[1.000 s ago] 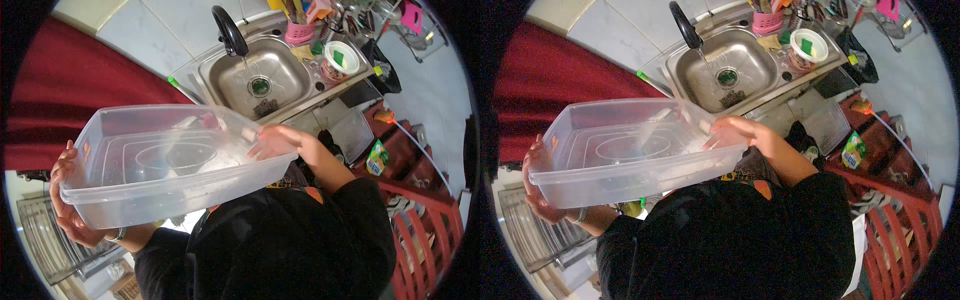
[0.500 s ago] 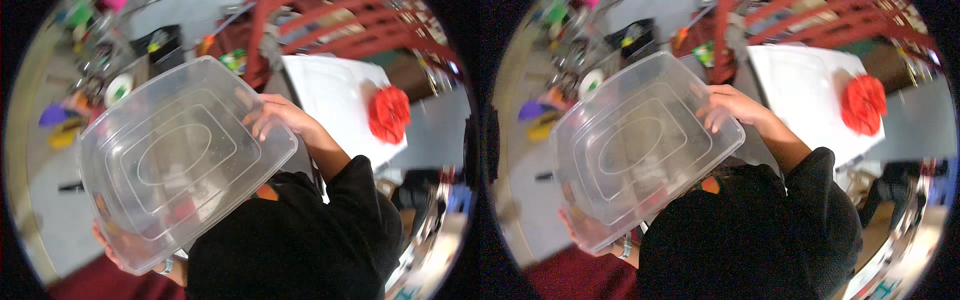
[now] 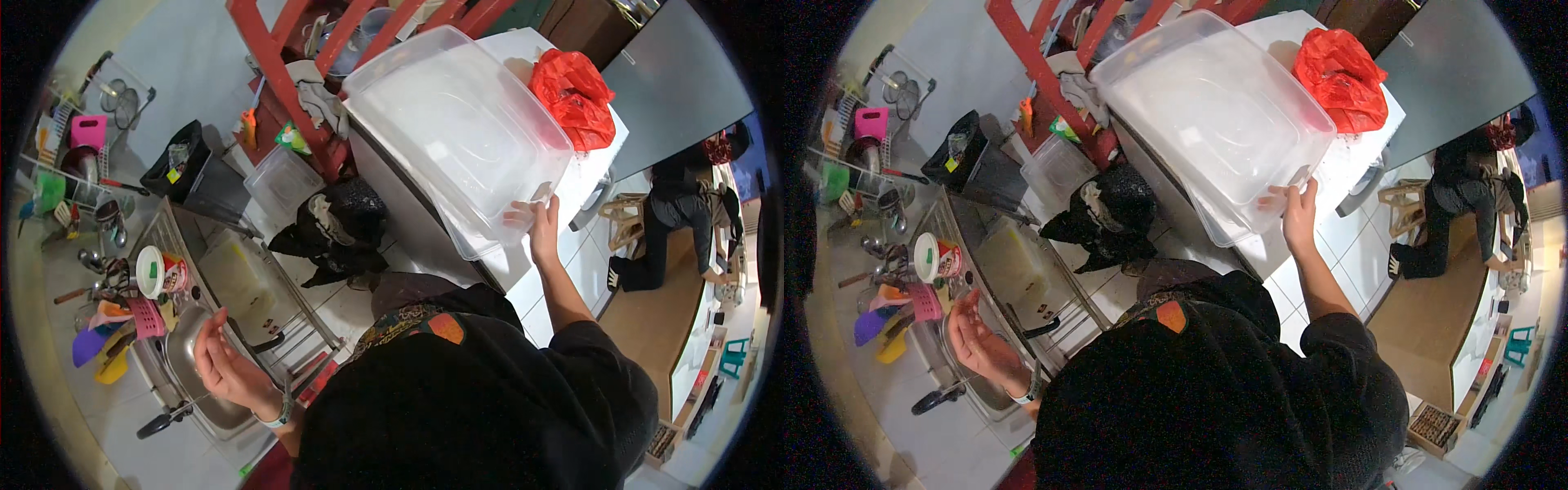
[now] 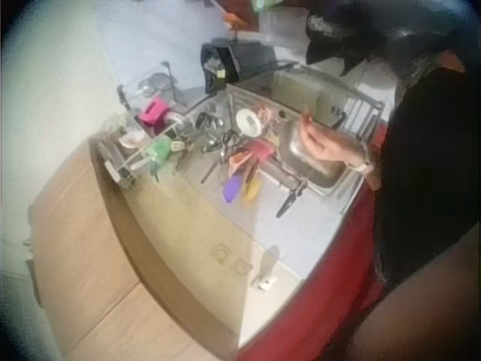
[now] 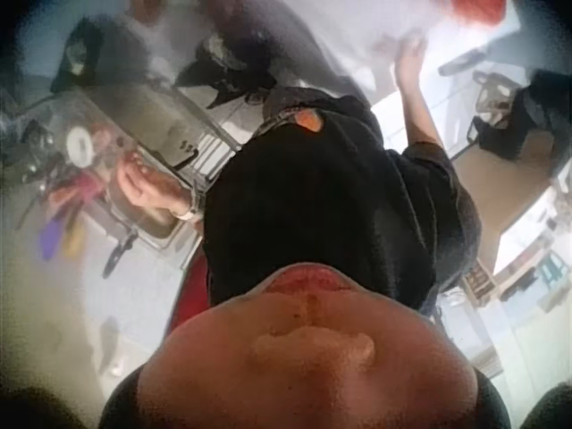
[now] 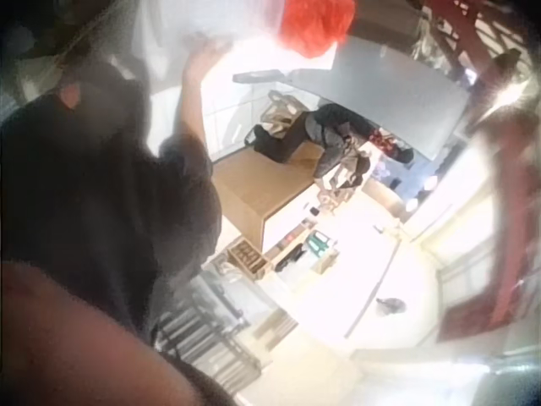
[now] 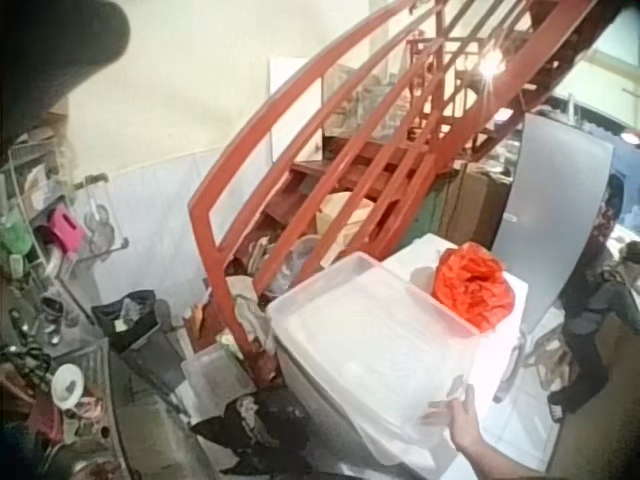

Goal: The person scrubs the interior and exterior surfaces of a plastic storage container with a sponge, rinses it under a running faucet, and places it on a nearby surface.

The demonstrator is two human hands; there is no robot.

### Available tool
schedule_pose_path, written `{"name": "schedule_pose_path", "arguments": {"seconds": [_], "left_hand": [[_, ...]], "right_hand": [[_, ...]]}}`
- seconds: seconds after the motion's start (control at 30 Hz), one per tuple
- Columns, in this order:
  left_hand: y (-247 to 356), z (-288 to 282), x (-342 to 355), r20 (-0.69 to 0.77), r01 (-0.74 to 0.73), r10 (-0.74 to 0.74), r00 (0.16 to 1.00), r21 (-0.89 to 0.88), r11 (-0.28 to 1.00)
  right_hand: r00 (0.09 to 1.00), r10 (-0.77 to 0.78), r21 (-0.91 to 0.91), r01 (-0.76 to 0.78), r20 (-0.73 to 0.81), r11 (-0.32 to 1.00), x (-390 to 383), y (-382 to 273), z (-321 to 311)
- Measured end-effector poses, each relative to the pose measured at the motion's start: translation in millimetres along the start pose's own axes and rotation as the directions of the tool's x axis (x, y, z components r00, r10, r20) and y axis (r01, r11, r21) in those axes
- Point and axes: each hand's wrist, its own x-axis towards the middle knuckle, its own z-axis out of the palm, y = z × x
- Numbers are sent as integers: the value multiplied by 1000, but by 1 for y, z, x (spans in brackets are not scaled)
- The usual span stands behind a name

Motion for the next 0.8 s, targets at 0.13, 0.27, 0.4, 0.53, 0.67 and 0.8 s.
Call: {"name": "schedule_pose_path", "arguments": {"seconds": [0.13,0.27,0.4,0.53,0.67,0.8], "left_hand": [[-7,-2,-4,-19,34,-33,999,43,999],[-13,-23,-19,-76,65,-58,995,84,994],[-24,-40,-34,-188,175,-161,969,63,983],[-43,-61,-36,-327,325,-305,894,5,946],[-94,-87,-34,-344,481,-451,824,3,877],[-158,-114,-66,-412,744,-684,601,-23,668]], "right_hand": [[967,246,-596,-236,-65,767,11,-39,5],[922,353,-921,-268,-160,283,28,-119,15],[985,8,-912,154,170,381,32,-163,75],[781,-50,-571,497,623,654,9,-136,214],[492,158,-484,656,856,579,-11,-40,340],[318,390,-500,635,864,589,9,103,442]]}}
